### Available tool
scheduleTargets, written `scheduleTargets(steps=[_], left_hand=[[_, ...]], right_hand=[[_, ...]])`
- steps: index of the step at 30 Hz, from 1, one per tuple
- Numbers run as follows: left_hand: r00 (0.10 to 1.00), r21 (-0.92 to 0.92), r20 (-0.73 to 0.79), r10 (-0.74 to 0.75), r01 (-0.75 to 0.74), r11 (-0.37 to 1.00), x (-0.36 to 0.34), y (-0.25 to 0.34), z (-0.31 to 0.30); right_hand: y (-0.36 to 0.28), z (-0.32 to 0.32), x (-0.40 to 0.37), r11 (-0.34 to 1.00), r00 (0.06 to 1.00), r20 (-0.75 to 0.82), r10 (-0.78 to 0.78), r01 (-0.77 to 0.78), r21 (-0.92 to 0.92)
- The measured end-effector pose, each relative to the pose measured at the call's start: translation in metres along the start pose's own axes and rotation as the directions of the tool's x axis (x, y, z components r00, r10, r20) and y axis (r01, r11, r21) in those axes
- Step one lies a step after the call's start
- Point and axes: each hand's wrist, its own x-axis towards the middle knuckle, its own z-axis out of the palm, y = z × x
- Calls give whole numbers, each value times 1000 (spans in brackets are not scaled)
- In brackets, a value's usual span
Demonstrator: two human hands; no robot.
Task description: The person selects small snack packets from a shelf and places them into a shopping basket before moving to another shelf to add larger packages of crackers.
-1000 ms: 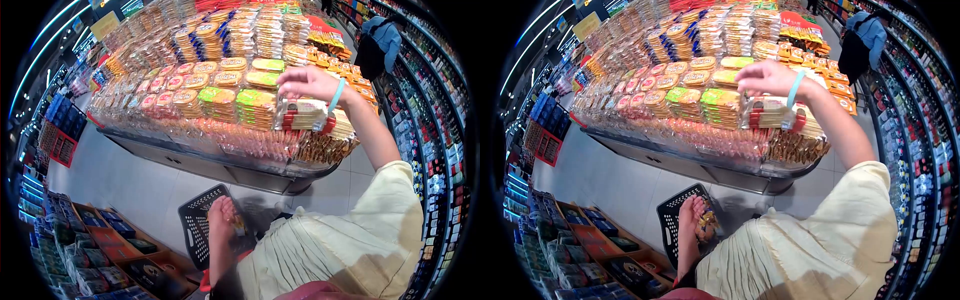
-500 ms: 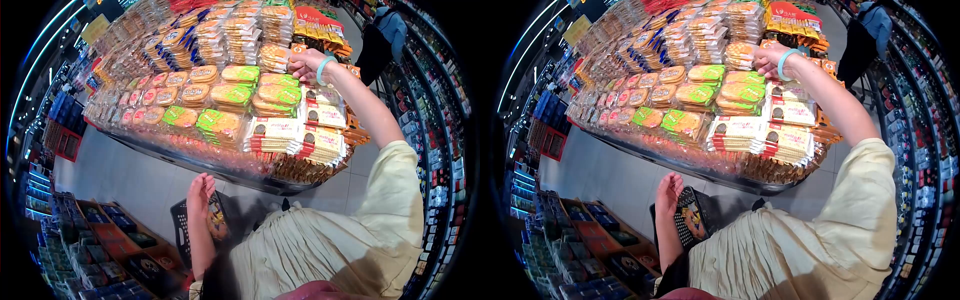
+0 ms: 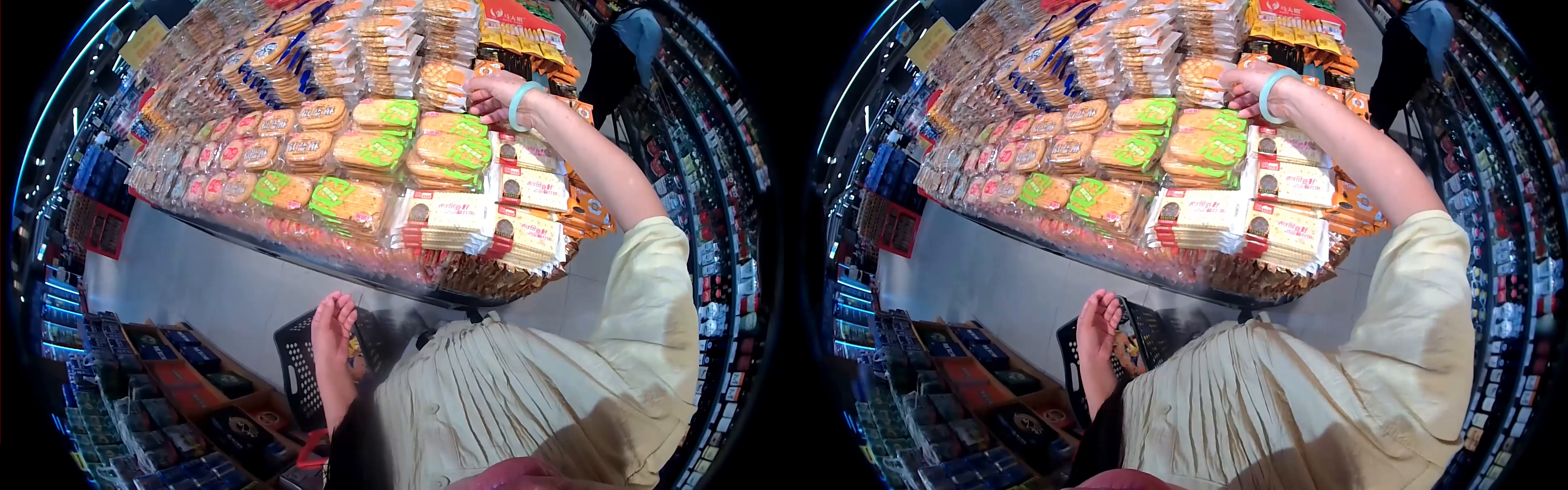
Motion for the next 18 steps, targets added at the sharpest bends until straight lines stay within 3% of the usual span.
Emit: scheduleTargets(steps=[6, 8, 9, 12, 18], left_hand=[[1000, -88, 11, 27, -26, 996, 19, 10, -15], [1000, -79, -7, -9, 9, 997, 26, 13, -20], [1000, -62, -12, -12, 11, 998, 29, 14, -23], [999, -5, -10, -31, 31, 1000, 39, 15, -31], [996, 89, 26, -80, 78, 993, 50, 2, -32]], right_hand=[[1, 1, 6, 998, 1000, -20, 13, -12, 63], [-8, 4, -1, 995, 998, -44, 51, -55, -86], [-6, 6, 5, 968, 977, -213, 26, -78, -237], [-7, 7, 7, 941, 969, -224, 104, -169, -294], [-13, 24, 6, 954, 964, -242, 107, -168, -250]])
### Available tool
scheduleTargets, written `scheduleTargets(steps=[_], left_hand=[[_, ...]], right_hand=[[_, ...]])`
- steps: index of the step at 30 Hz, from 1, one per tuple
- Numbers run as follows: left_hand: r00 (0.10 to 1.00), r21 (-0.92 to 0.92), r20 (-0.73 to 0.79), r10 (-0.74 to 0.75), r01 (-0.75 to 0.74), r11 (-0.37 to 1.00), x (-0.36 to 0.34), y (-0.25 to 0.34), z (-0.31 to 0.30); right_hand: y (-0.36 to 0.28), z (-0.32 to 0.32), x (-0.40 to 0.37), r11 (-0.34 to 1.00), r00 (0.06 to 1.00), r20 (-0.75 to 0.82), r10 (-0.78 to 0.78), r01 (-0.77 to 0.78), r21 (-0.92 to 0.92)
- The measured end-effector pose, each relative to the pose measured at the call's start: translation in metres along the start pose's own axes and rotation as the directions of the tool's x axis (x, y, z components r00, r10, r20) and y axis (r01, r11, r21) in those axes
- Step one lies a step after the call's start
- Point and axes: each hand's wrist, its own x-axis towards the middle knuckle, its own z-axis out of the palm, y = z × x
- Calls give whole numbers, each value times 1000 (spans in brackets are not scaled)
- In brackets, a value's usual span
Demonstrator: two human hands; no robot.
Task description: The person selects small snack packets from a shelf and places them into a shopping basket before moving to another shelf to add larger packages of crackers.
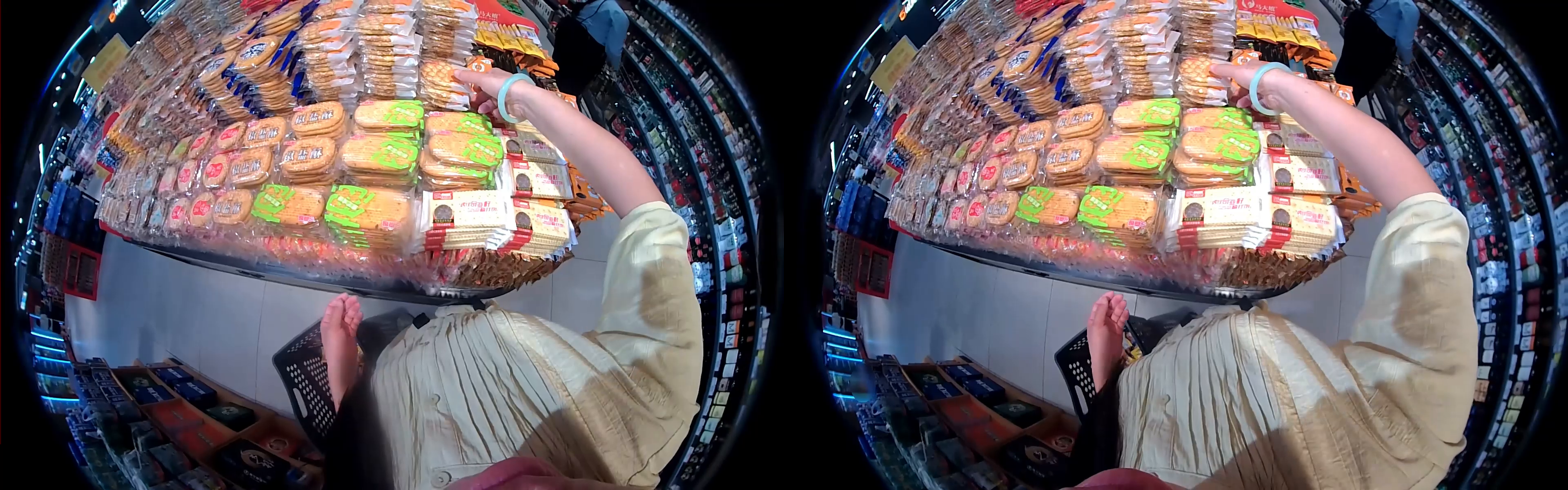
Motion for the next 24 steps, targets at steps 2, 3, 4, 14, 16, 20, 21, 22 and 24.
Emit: scheduleTargets(steps=[2, 3, 4, 14, 16, 20, 21, 22, 24], left_hand=[[1000, -1, 24, -14, 14, 1000, 6, -5, -3], [998, -19, 65, -17, 18, 1000, 8, -7, -4], [994, -37, 107, -20, 24, 999, 10, -8, -6], [994, 4, 83, -65, 65, 998, 22, -20, -21], [993, 43, 80, -88, 84, 995, 26, -26, -25], [995, 64, 52, -86, 82, 995, 21, -26, -21], [994, 63, 57, -92, 88, 994, 21, -26, -21], [993, 63, 62, -98, 94, 994, 20, -26, -20], [993, 73, 64, -98, 94, 993, 21, -28, -21]], right_hand=[[-4, 6, 0, 1000, 1000, -19, 2, -1, 23], [-7, 9, -3, 1000, 1000, -22, 2, -2, 22], [-11, 13, -7, 999, 999, -45, 14, -12, 50], [-16, 13, -3, 993, 995, -75, 63, -55, 108], [-17, 12, -2, 994, 995, -77, 66, -59, 95], [-10, 10, 9, 984, 998, -60, 36, -25, 174], [-7, 8, 17, 977, 999, -44, 28, -18, 213], [-4, 8, 23, 977, 999, -42, 28, -18, 213], [1, 7, 32, 943, 999, 10, -42, 37, 331]])
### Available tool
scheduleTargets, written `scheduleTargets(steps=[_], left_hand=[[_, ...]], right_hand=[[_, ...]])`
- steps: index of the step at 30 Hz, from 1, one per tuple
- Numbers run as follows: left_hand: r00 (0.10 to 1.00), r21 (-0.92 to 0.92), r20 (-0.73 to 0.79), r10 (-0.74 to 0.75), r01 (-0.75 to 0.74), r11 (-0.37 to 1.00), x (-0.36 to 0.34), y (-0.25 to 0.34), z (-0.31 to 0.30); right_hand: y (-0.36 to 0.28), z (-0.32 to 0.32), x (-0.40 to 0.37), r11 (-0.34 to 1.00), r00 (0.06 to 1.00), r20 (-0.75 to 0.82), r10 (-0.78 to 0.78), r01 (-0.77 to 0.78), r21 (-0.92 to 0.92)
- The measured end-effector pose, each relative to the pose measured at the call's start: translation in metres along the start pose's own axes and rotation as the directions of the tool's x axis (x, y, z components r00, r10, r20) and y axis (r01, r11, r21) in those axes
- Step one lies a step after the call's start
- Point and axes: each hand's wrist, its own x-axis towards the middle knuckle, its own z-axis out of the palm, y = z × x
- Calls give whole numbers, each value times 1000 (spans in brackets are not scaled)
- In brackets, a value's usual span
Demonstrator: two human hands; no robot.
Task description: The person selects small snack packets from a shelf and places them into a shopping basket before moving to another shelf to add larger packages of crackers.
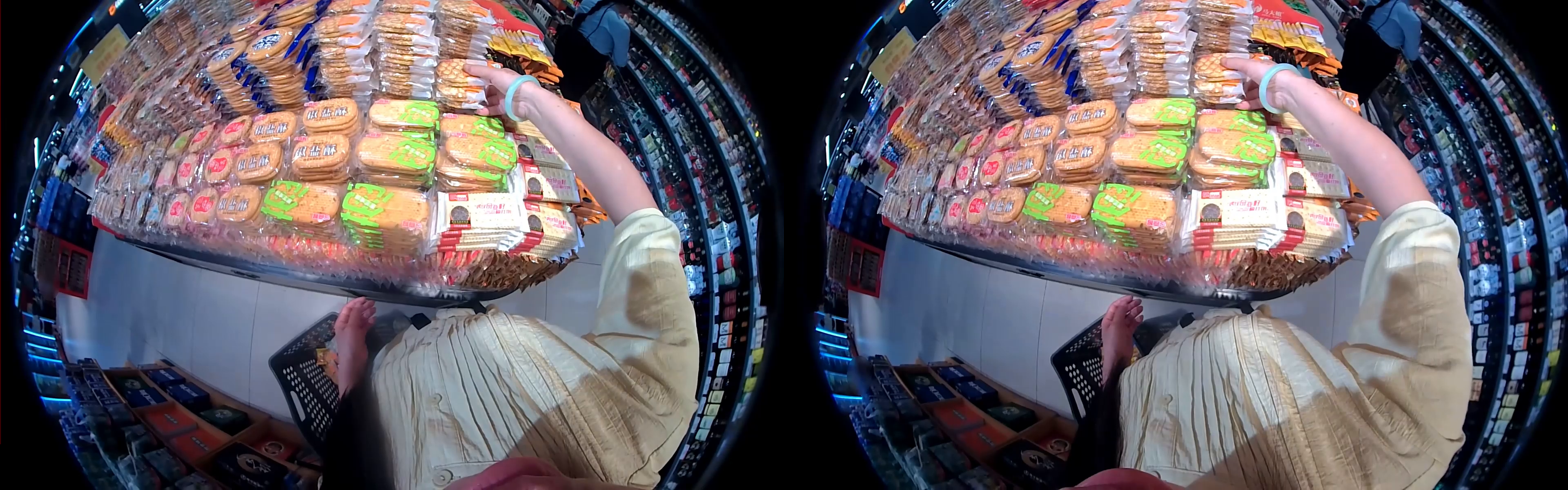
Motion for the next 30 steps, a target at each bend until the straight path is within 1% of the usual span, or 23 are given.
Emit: scheduleTargets(steps=[4, 6, 8, 10, 13, 16, 18, 20, 21, 22, 24, 25, 26, 28, 30], left_hand=[[1000, 45, 1, 7, -7, 999, -1, -3, 2], [1000, 57, -1, 9, -8, 998, -2, -3, 4], [1000, 68, -5, 10, -10, 998, -4, -5, 6], [1000, 63, 26, 18, -19, 998, -5, -8, 8], [999, 75, 41, 23, -26, 997, -9, -12, 11], [999, 93, 36, 24, -27, 995, -12, -17, 15], [999, 90, 15, 28, -29, 996, -15, -20, 21], [1000, 78, 21, 21, -22, 997, -21, -20, 29], [1000, 72, 13, 23, -23, 997, -24, -19, 33], [999, 84, -10, 31, -30, 996, -28, -18, 38], [998, 88, -49, 40, -36, 995, -37, -14, 47], [998, 68, -33, 52, -49, 996, -42, -12, 52], [998, 45, -20, 64, -63, 997, -47, -11, 57], [998, 2, 28, 61, -61, 998, -56, -7, 66], [989, -11, 93, 116, -116, 993, -69, -1, 80]], right_hand=[[3, 1, 4, 998, 1000, 4, 30, -30, 54], [3, 0, -2, 997, 998, 51, -32, 28, 74], [3, -3, -4, 995, 998, 49, -47, 42, 86], [6, -8, -5, 994, 997, 49, -58, 53, 96], [10, -18, -6, 984, 991, 37, -132, 126, 126], [13, -27, -8, 982, 987, 86, -136, 122, 145], [13, -29, -14, 981, 985, 78, -152, 141, 137], [13, -33, -16, 970, 978, 118, -174, 149, 192], [12, -35, -20, 968, 978, 113, -174, 149, 201], [10, -38, -26, 968, 974, 134, -183, 155, 196], [8, -42, -37, 959, 966, 125, -226, 198, 204], [5, -46, -44, 958, 958, 160, -237, 202, 205], [4, -55, -44, 970, 954, 206, -215, 185, 157], [0, -48, -72, 946, 939, 189, -288, 249, 206], [-6, -44, -93, 941, 914, 247, -321, 278, 194]])
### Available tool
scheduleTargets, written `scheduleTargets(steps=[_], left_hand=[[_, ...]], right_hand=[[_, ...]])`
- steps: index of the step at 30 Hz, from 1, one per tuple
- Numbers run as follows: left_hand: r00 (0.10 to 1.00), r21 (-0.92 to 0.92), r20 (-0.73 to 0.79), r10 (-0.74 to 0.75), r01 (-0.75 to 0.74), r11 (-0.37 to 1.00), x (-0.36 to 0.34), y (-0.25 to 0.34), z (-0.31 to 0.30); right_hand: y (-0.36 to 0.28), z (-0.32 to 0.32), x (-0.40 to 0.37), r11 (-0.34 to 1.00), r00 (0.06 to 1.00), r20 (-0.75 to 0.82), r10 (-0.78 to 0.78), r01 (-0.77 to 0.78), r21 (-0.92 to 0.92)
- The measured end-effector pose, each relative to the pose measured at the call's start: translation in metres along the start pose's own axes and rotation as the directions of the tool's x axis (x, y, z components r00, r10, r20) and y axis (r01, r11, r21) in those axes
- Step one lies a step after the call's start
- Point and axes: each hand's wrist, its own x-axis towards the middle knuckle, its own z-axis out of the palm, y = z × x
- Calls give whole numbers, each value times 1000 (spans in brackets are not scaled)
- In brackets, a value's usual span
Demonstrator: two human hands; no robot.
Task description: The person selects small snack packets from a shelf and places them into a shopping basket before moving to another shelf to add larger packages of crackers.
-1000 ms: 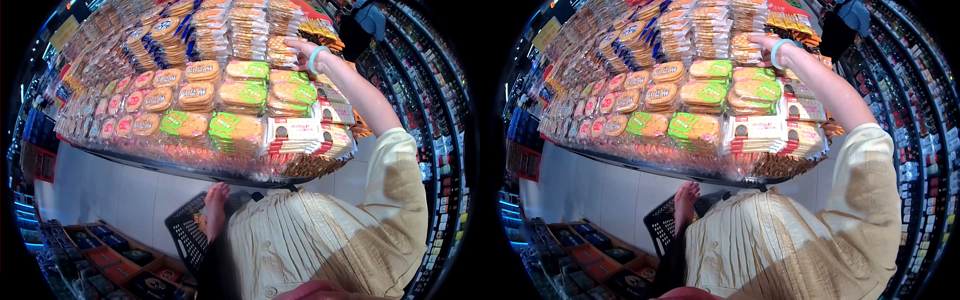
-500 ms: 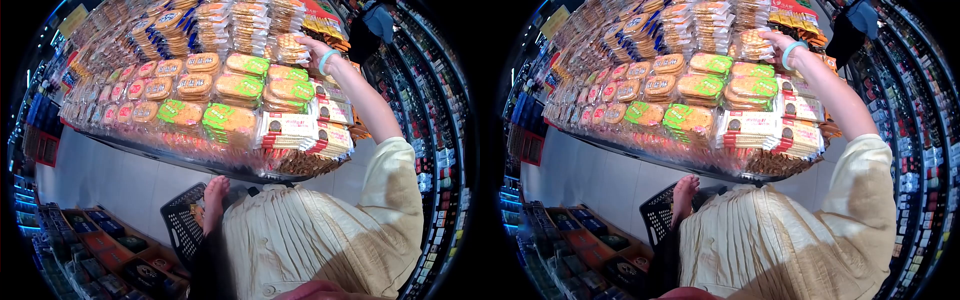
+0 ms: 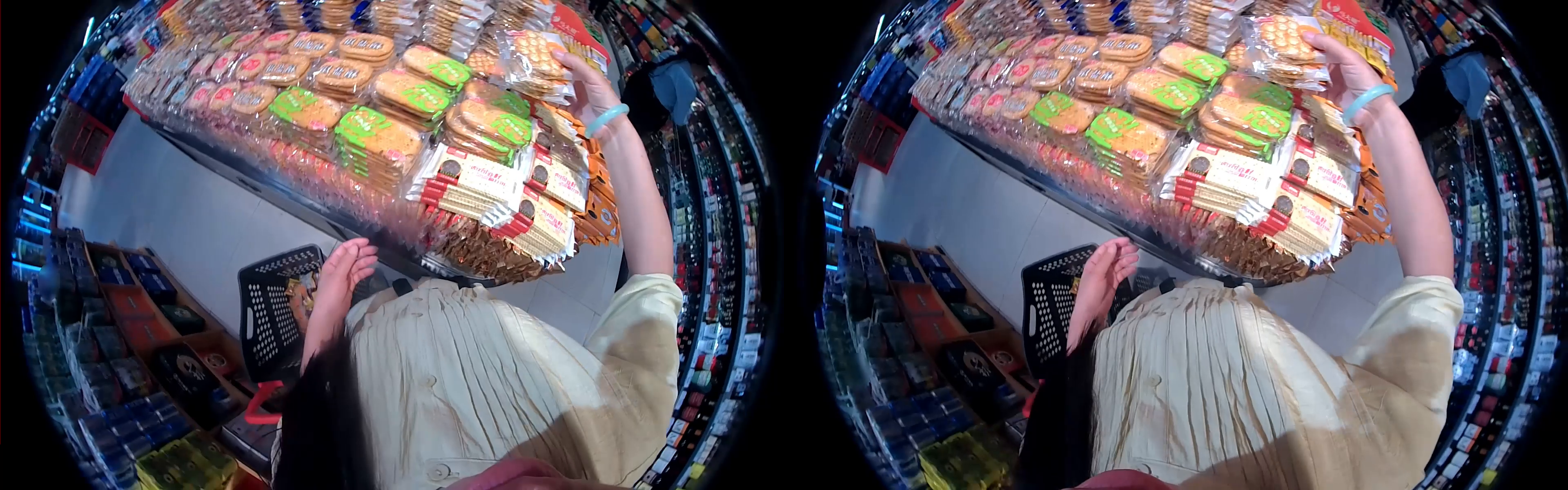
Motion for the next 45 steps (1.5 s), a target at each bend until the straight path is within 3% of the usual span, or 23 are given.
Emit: scheduleTargets(steps=[2, 6, 9, 10, 12, 13, 16, 18, 20, 22, 24, 25, 26, 28, 29, 31, 33, 34, 37, 38, 40, 41, 45], left_hand=[[993, -16, 95, 70, -69, 997, -7, 5, 14], [953, -131, 180, 243, -222, 966, -14, 11, 47], [873, -215, 184, 451, -412, 885, -28, 27, 74], [832, -237, 124, 542, -505, 830, -38, 24, 77], [783, -262, 19, 622, -597, 759, -42, 21, 76], [743, -278, -33, 669, -650, 708, -44, 20, 74], [694, -288, -158, 702, -712, 640, -56, 17, 66], [676, -322, -228, 701, -732, 601, -55, 6, 45], [732, -404, -336, 593, -681, 611, -57, -3, 22], [715, -395, -411, 565, -699, 596, -54, -14, -5], [713, -458, -542, 445, -695, 554, -47, -32, -43], [705, -438, -608, 365, -681, 587, -43, -40, -65], [667, -412, -699, 260, -672, 615, -38, -52, -89], [654, -408, -747, 119, -593, 695, -36, -75, -139], [651, -415, -752, 105, -590, 693, -31, -96, -171], [655, -504, -756, -20, -561, 656, -22, -145, -236], [514, -514, -813, -274, -412, 752, -21, -176, -276], [492, -507, -817, -300, -366, 780, -16, -206, -303], [342, -457, -853, -393, -129, 880, -4, -249, -354], [348, -479, -841, -415, -120, 870, 0, -258, -366], [315, -400, -846, -431, 161, 902, 14, -274, -398], [287, -345, -872, -397, 216, 913, 27, -297, -417], [338, -256, -831, -442, 473, 843, 71, -354, -478]], right_hand=[[-6, 11, -12, 995, 999, -21, -33, 30, -90], [-6, 48, -28, 999, 961, 277, -27, 33, -16], [-3, 109, -52, 974, 805, 592, -38, 162, -158], [11, 129, -39, 894, 725, 688, 31, 288, -343], [24, 178, -80, 924, 628, 777, 40, 273, -268], [36, 187, -69, 848, 553, 831, 63, 409, -336], [60, 234, -85, 766, 383, 892, 242, 488, -418], [80, 264, -84, 698, 343, 878, 335, 535, -475], [121, 297, -76, 702, 322, 879, 352, 531, -475], [156, 337, -74, 635, 403, 818, 410, 518, -573], [206, 383, -58, 392, 429, 845, 318, 752, -530], [218, 401, -64, 259, 441, 866, 234, 831, -493], [228, 414, -72, 230, 476, 855, 205, 826, -515], [257, 429, -91, 271, 496, 866, -63, 844, -464], [283, 436, -92, 405, 477, 875, -81, 818, -408], [317, 438, -112, 687, 466, 878, 109, 603, -405], [369, 436, -122, 769, 441, 854, 277, 431, -472], [393, 430, -125, 811, 429, 839, 335, 322, -489], [446, 417, -128, 798, 446, 776, 446, 194, -570], [449, 417, -126, 782, 425, 775, 468, 209, -587], [480, 410, -120, 768, 423, 732, 534, 119, -629], [490, 409, -118, 750, 433, 708, 558, 100, -653], [535, 389, -116, 611, 447, 529, 721, -53, -789]])
